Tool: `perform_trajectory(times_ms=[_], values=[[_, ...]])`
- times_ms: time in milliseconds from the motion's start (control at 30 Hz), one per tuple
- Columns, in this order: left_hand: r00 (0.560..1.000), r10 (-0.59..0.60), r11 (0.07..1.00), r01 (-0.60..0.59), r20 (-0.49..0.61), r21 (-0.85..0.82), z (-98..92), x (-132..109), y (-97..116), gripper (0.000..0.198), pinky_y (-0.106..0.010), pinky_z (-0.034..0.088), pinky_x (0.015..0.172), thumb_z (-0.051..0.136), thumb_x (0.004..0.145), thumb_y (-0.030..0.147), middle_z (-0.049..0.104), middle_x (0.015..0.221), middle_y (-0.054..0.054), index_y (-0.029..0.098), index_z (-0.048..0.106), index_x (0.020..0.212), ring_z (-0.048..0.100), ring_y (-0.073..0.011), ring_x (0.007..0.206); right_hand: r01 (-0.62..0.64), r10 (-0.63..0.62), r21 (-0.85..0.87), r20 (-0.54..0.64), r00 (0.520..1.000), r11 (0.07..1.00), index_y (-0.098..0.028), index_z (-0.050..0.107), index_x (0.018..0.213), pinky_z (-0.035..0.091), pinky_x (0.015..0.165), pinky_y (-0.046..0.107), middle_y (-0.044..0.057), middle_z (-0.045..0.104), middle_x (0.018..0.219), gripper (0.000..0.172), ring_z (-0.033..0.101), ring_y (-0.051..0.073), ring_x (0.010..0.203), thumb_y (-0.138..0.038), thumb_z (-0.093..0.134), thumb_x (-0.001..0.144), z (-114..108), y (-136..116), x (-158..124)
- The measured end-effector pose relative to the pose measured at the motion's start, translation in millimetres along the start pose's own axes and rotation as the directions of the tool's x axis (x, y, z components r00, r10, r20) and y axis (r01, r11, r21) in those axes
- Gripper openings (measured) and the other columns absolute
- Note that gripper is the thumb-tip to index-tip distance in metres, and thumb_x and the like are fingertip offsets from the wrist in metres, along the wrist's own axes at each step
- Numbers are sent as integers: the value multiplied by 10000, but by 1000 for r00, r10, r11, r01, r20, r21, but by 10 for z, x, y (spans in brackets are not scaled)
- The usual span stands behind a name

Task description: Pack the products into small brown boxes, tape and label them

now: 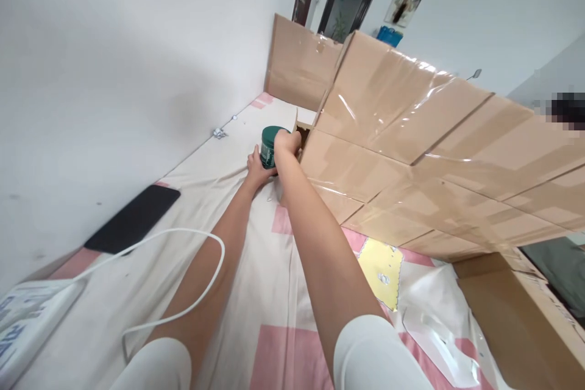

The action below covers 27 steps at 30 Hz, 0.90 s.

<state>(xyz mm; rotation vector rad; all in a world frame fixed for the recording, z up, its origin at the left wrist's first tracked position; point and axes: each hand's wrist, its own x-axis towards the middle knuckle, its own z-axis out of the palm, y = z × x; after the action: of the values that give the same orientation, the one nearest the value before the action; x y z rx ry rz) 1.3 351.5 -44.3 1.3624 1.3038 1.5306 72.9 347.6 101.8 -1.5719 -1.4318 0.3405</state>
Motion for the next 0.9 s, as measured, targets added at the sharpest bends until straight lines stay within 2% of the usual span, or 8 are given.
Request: perform_trajectory(times_ms=[100, 300, 433, 533, 633, 700, 767, 900], values=[[994, -34, 999, 35, -100, 15, -18, 5, 50, 1148, -496, 319, 1214, 958, 534, 299, 478, 1443, -263, 94, 356, 1490, 420, -405, 1453, -81, 78, -72, -49, 996, 994, -41, 680, 1111, 419, 997, 522, 287, 686, 1147, 385, 636, 376, 1145, -208, 347, 1013, 48, -10, -158], [933, -34, 999, 25, -359, -29, -328, 66, 239, 1000, -424, 466, 1107, 905, 677, 384, 560, 1434, -223, 165, 301, 1444, 580, -309, 1342, 43, -44, -90, -4, 999, 995, -167, 654, 956, 407, 997, 392, 138, 710, 1063, 319, 630, 273, 1049, -266, 370, 1064, 80, -298, -492], [891, 32, 997, -59, -454, -45, -567, 92, 626, 916, -407, 493, 1081, 898, 684, 401, 622, 1364, -166, 201, 339, 1382, 627, -281, 1280, 234, -234, -49, 2, 972, 971, -188, 613, 900, 402, 973, 372, 81, 673, 952, 307, 612, 251, 977, -276, 378, 1076, -116, -739, -593], [826, 149, 981, -192, -543, -24, -757, -14, 1029, 882, -374, 521, 1042, 892, 679, 446, 646, 1314, -130, 205, 355, 1336, 654, -246, 1210, 327, -327, 39, 3, 945, 944, -198, 582, 876, 404, 951, 359, 44, 628, 888, 307, 598, 229, 929, -285, 376, 1086, -367, -1082, -719], [738, 271, 953, -297, -619, 63, -1035, -311, 1427, 849, -354, 550, 1002, 901, 643, 496, 659, 1259, -98, 210, 405, 1269, 668, -233, 1165, 378, -385, 177, 5, 923, 909, -208, 547, 837, 406, 911, 331, 16, 593, 837, 301, 582, 203, 880, -287, 394, 1084, -643, -1333, -951], [718, 302, 946, -305, -627, 107, -1267, -626, 1637, 820, -352, 550, 1016, 887, 651, 523, 650, 1266, -105, 203, 436, 1256, 660, -238, 1192, 390, -412, 290, 16, 911, 874, -212, 528, 809, 409, 846, 309, 1, 576, 798, 298, 566, 184, 822, -284, 413, 1074, -835, -1420, -1186], [741, 324, 939, -326, -588, 106, -1506, -1028, 1769, 787, -356, 542, 1040, 857, 679, 540, 642, 1295, -125, 184, 473, 1268, 651, -247, 1220, 390, -442, 404, 39, 896, 827, -213, 532, 806, 404, 768, 295, -12, 563, 764, 293, 547, 169, 766, -306, 430, 1065, -1035, -1422, -1493], [871, 236, 955, -289, -430, -61, -1858, -2026, 1813, 704, -403, 531, 1073, 784, 739, 593, 684, 1274, -128, 179, 578, 1270, 671, -270, 1207, 319, -455, 573, 109, 884, 755, -210, 607, 862, 407, 685, 292, -23, 568, 724, 308, 550, 160, 714, -396, 458, 1057, -1476, -1156, -2251]])
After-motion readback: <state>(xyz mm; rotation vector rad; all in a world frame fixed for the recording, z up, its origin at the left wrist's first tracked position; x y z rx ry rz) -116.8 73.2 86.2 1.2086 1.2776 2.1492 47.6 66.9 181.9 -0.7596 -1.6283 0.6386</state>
